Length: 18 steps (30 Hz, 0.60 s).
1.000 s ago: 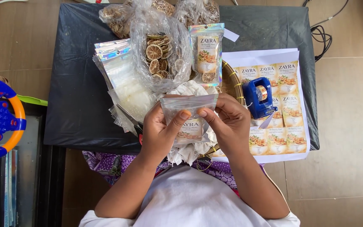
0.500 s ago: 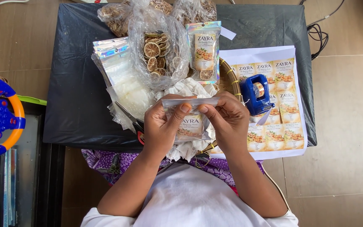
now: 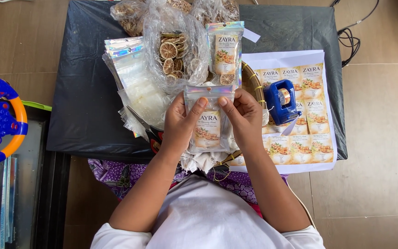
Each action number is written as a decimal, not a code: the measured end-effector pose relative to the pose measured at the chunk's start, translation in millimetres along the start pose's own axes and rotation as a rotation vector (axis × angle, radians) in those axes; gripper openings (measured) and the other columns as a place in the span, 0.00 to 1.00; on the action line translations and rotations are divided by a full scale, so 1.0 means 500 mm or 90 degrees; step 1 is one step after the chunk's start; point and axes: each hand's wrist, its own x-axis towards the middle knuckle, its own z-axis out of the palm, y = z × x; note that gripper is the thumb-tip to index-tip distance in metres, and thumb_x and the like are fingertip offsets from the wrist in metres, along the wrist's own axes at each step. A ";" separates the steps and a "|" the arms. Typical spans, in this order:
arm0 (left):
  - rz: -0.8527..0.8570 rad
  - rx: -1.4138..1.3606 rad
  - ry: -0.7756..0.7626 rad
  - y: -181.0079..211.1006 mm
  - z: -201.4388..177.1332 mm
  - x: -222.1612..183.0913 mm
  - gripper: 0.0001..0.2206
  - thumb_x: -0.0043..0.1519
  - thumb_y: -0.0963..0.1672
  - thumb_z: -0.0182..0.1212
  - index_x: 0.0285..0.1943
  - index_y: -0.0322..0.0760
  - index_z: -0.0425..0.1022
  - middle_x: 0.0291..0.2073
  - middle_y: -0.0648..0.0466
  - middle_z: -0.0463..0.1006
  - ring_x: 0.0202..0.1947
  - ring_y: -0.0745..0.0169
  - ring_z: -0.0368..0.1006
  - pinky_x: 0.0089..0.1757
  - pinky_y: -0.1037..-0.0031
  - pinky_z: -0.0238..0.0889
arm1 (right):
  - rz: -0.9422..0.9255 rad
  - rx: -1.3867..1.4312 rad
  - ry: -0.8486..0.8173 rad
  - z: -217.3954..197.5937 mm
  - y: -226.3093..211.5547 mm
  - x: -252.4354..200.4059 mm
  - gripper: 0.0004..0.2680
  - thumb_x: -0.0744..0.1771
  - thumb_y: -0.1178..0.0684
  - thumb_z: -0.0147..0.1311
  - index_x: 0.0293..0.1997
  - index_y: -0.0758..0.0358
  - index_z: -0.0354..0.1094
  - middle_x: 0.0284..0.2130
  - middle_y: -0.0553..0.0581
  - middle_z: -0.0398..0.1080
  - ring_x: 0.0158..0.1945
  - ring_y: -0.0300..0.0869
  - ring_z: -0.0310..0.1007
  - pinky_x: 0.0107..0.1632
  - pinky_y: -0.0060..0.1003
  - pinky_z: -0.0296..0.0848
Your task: The person cuts labels from a printed sheet and tapes them onto small plastic bags containing dried fruit.
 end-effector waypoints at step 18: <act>-0.049 -0.044 0.028 -0.051 -0.011 0.020 0.09 0.63 0.47 0.66 0.44 0.40 0.73 0.30 0.61 0.77 0.33 0.81 0.72 0.42 0.80 0.70 | -0.043 0.016 -0.003 0.004 0.040 0.009 0.07 0.68 0.55 0.62 0.32 0.61 0.69 0.22 0.45 0.60 0.31 0.28 0.58 0.35 0.24 0.62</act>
